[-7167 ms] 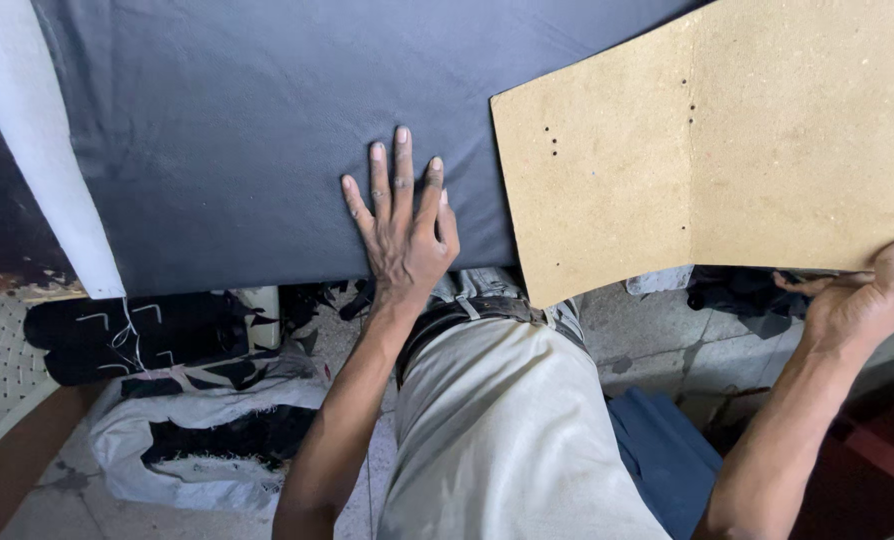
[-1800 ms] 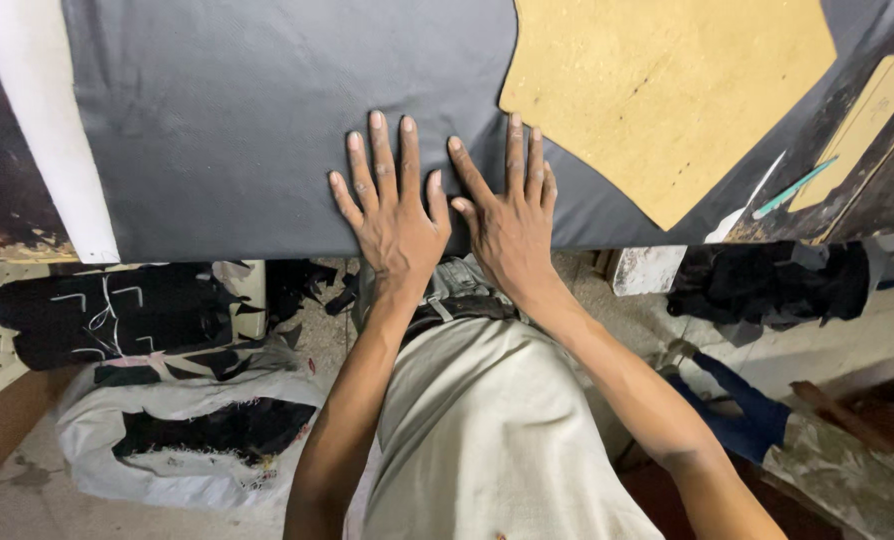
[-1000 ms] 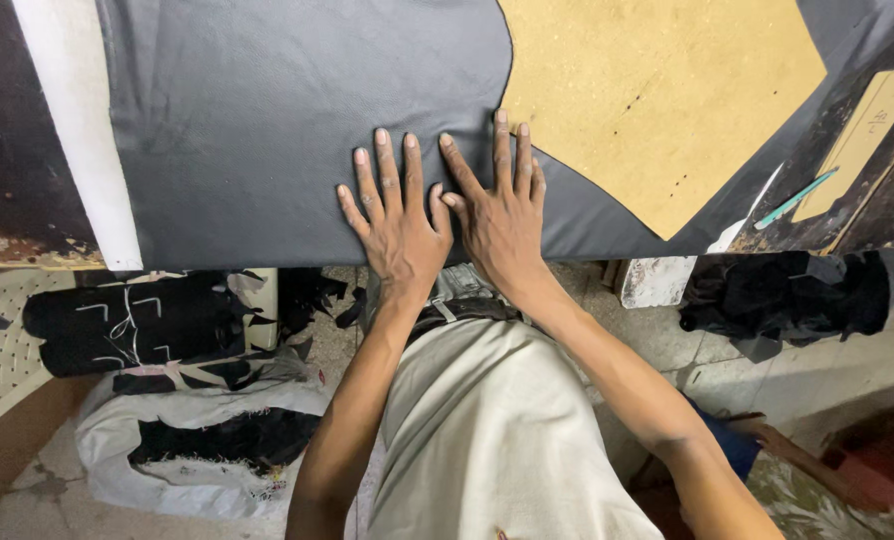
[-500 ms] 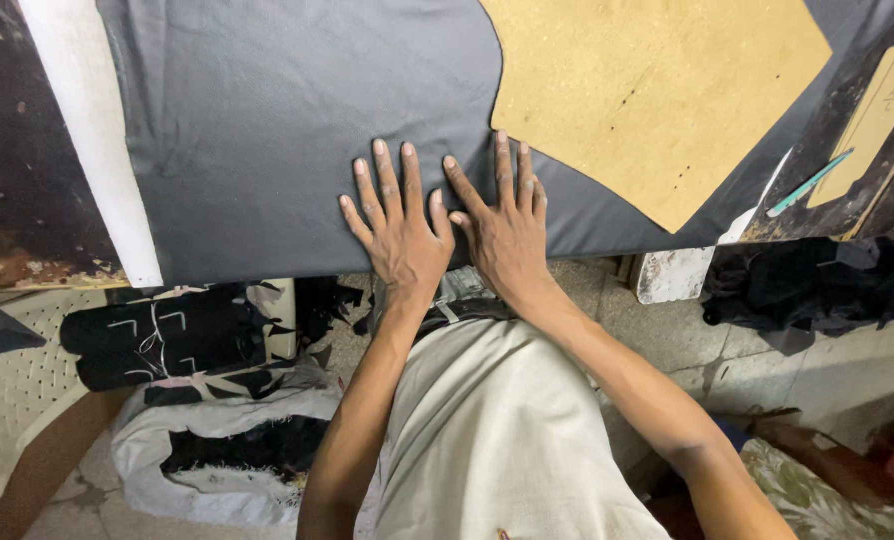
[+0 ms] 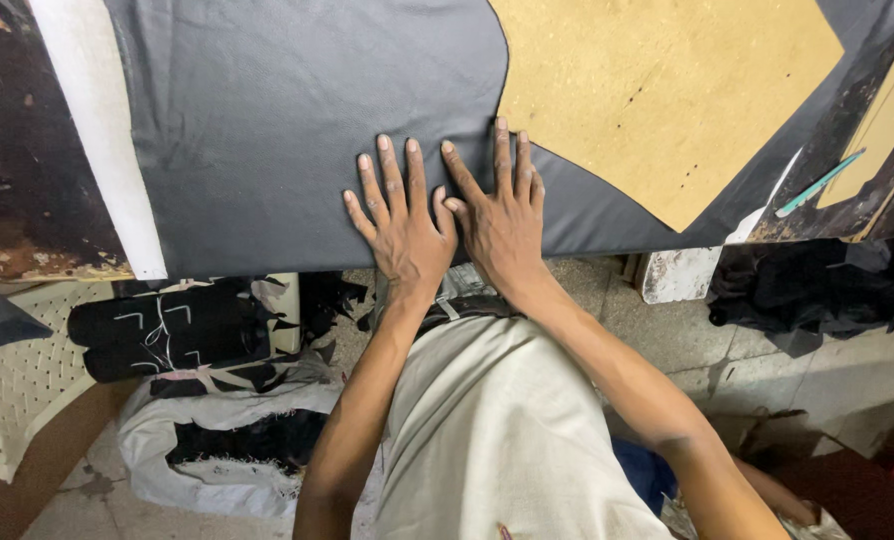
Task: The person smooths a large piece of dark gray fabric on a worktable, places a cardboard pattern on it, and traces the outline with a pen. They then cut the fabric along the traced line using a rotary cutter and remove the patterned piece. The person repeats the process with a smaller pattern piece.
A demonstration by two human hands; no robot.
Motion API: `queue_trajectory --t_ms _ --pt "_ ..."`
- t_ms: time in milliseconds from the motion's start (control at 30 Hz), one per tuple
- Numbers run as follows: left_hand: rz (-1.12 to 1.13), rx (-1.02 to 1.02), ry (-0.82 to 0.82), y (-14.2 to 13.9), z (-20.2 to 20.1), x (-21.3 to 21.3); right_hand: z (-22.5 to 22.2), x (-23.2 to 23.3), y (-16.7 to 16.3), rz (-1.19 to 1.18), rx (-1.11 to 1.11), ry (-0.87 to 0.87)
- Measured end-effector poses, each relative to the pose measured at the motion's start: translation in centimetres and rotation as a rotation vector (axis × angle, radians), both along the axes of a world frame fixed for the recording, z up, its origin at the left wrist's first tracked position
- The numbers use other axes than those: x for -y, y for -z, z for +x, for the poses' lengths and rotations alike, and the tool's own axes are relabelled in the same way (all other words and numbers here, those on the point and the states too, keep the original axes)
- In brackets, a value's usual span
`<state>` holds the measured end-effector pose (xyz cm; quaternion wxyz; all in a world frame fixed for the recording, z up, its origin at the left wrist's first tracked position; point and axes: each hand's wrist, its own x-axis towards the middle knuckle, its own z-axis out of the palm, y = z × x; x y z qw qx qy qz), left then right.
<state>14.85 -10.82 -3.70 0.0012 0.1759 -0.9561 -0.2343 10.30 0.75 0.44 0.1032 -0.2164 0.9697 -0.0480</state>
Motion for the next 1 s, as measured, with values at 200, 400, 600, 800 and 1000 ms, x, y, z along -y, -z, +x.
queue_trajectory --t_ms 200,400,600,800,1000 --pt "0.013 -0.028 -0.006 0.1 -0.1 0.0 -0.4 -0.3 1.5 -0.090 0.038 0.117" --pt "0.037 -0.040 -0.013 0.1 0.0 0.0 0.1 -0.3 1.9 0.062 -0.037 0.030" --pt "0.134 -0.108 -0.008 0.7 0.9 0.4 -0.6 -0.8 -0.3 -0.091 0.185 -0.044" --pt "0.296 -0.261 0.062 0.3 1.6 1.2 -1.6 0.7 -0.2 -0.225 0.051 -0.125" --pt "0.176 -0.225 0.476 -0.6 -4.3 7.3 -0.3 -6.5 -0.2 -0.691 0.186 0.195"
